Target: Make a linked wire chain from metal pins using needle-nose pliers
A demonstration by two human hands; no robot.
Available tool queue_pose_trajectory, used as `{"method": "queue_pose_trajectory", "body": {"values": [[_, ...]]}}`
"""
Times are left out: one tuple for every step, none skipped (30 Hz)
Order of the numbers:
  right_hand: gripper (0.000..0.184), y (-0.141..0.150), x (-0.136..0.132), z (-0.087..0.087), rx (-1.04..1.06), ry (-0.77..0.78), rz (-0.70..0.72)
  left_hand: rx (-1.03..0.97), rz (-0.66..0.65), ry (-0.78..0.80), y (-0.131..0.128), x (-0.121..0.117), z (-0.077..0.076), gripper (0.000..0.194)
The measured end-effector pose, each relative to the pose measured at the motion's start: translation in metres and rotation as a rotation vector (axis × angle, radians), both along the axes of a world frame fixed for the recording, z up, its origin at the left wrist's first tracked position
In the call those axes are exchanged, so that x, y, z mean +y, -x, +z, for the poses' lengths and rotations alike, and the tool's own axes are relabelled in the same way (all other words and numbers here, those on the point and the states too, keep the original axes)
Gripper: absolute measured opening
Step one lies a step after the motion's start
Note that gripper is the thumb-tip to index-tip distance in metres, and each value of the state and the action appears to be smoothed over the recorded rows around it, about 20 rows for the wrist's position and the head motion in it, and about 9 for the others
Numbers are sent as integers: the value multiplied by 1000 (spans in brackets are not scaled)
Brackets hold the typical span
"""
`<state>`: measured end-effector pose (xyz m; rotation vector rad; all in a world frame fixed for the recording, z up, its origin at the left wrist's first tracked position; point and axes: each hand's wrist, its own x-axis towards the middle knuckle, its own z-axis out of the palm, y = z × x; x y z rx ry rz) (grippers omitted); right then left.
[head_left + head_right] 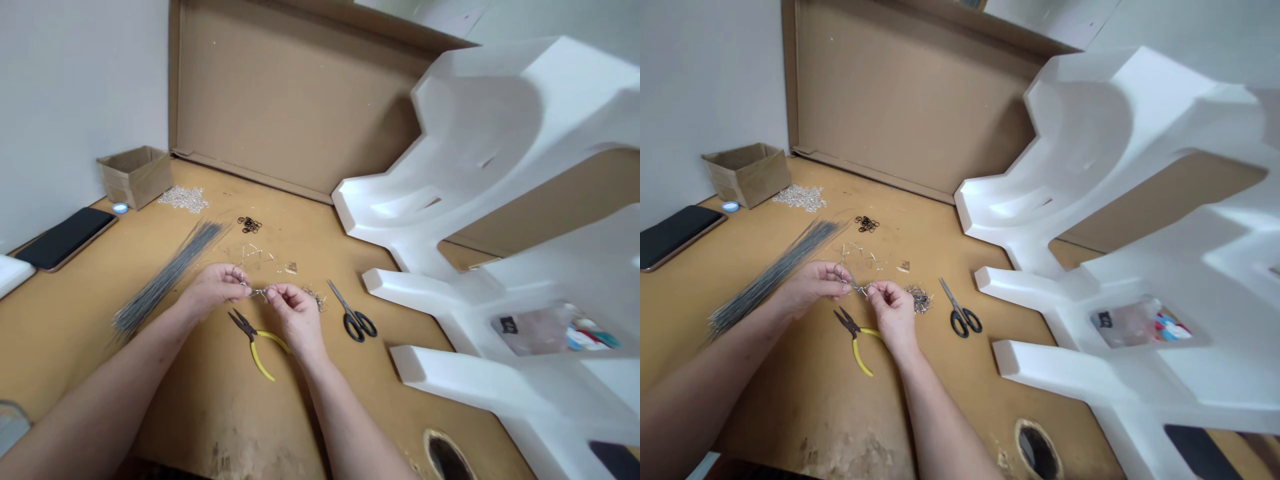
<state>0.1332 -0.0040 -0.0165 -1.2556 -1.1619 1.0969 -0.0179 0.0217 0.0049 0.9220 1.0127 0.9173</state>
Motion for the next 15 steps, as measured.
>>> {"method": "queue_pose_trajectory", "body": {"values": [[16,0,0,0,1,-1,0,6,-1,-4,0,0,-1,19],[16,0,0,0,1,-1,0,12,-4,-8,0,0,-1,18],[16,0,0,0,1,0,1,18,-10,-13,0,0,-1,17],[16,0,0,0,0,1,3,23,-15,-17,0,0,-1,16],[16,0,0,0,0,4,7,28,-18,-20,0,0,-1,15],[16,0,0,0,0,8,11,34,-17,-20,0,0,-1,14],[17,-1,0,0,1,14,15,43,-17,-14,0,0,0,13],[17,-1,0,1,2,20,18,51,-19,-6,0,0,0,12],[17,-1,0,1,0,26,21,57,-22,2,0,-1,1,11],[17,-1,0,1,-3,33,24,61,-26,9,0,0,1,10],[17,-1,0,2,-6,38,28,63,-30,14,0,0,1,10],[17,-1,0,2,-7,41,33,64,-34,17,0,0,1,10],[17,-2,-1,2,-7,43,38,62,-36,18,0,0,1,10],[17,-2,-1,3,-5,44,42,59,-39,17,0,1,1,10],[17,-2,-1,3,-2,44,44,55,-42,16,0,1,1,10]]}}
